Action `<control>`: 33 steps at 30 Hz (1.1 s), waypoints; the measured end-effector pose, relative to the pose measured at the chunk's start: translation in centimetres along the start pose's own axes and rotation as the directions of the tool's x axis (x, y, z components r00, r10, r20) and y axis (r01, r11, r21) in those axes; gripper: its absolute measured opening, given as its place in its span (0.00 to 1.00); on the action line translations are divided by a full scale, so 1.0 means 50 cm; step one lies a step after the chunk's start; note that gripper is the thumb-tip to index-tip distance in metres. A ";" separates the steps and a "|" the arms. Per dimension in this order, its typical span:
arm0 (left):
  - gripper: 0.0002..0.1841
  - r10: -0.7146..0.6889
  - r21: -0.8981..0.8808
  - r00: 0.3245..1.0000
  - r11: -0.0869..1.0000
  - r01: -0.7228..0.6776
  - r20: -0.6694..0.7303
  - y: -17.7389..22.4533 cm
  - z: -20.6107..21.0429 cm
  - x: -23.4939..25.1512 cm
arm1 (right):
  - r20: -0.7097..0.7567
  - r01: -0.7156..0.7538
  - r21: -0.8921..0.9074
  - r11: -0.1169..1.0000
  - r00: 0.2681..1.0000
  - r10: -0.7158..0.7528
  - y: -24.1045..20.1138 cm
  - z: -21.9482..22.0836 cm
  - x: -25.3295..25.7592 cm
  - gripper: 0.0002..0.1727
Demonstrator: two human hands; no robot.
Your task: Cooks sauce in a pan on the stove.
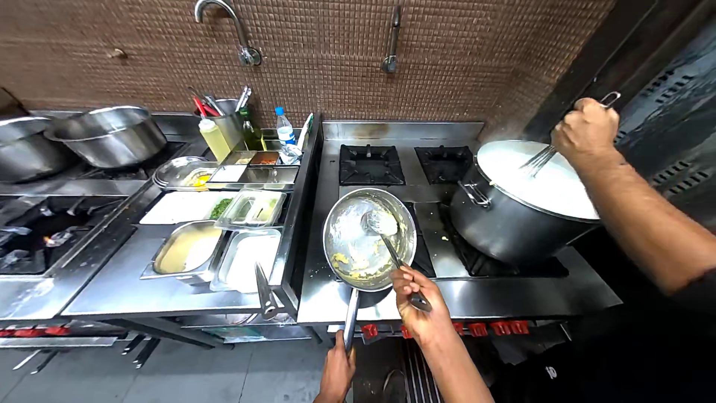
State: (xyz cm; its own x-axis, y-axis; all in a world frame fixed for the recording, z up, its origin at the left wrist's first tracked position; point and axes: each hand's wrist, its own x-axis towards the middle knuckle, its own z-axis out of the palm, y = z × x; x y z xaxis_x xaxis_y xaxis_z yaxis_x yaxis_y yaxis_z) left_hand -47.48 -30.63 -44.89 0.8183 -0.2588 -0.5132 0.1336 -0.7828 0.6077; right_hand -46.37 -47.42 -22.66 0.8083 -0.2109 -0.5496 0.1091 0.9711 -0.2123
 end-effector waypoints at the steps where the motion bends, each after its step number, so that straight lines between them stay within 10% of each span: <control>1: 0.28 0.005 0.004 1.000 1.000 -0.005 -0.004 -0.001 0.000 -0.001 | 0.004 0.003 -0.007 1.000 1.000 -0.003 -0.003 0.012 0.002 0.12; 9: 0.29 0.053 -0.016 0.998 0.998 -0.053 -0.032 -0.017 0.009 -0.001 | 0.044 -0.027 -0.335 0.942 0.998 0.044 0.000 0.096 -0.001 0.07; 14: 0.28 0.070 -0.012 0.997 0.997 -0.070 -0.024 -0.030 0.006 0.005 | 0.041 -0.085 -0.687 0.722 0.987 0.155 0.020 0.107 -0.014 0.10; 17: 0.28 0.076 -0.006 0.997 0.997 -0.077 -0.028 -0.043 0.010 0.016 | 0.054 -0.051 -0.915 0.401 0.968 0.245 0.028 0.076 -0.017 0.30; 19: 0.29 0.070 -0.013 0.997 0.997 -0.071 -0.025 -0.047 0.014 0.021 | 0.017 0.020 -1.000 -0.008 0.954 0.301 0.032 0.037 -0.017 0.38; 21: 0.28 0.055 -0.039 0.998 0.998 -0.057 -0.029 -0.046 0.016 0.023 | -0.104 0.046 -0.906 -0.422 0.939 0.327 0.032 -0.005 -0.026 0.41; 23: 0.28 0.031 -0.063 0.999 0.997 -0.032 -0.022 -0.041 0.013 0.017 | -0.165 0.041 -0.823 -0.567 0.937 0.308 0.019 -0.047 -0.035 0.40; 30: 0.27 0.027 -0.020 0.999 0.999 -0.027 -0.035 -0.046 0.010 0.027 | 0.034 0.038 -0.999 -0.021 0.983 0.179 0.003 -0.074 -0.038 0.36; 33: 0.25 0.024 -0.012 0.998 1.000 -0.025 -0.052 -0.045 -0.001 0.030 | 0.076 0.075 -0.997 0.017 0.994 0.079 0.006 -0.059 -0.028 0.35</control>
State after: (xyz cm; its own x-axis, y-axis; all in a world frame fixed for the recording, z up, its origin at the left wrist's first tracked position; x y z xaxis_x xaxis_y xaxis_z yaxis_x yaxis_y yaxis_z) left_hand -46.53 -29.22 -47.01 0.8494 -0.2479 -0.4660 0.1195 -0.7696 0.6273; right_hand -49.17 -47.18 -24.35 0.8563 -0.1243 -0.5014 -0.5141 -0.1110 -0.8505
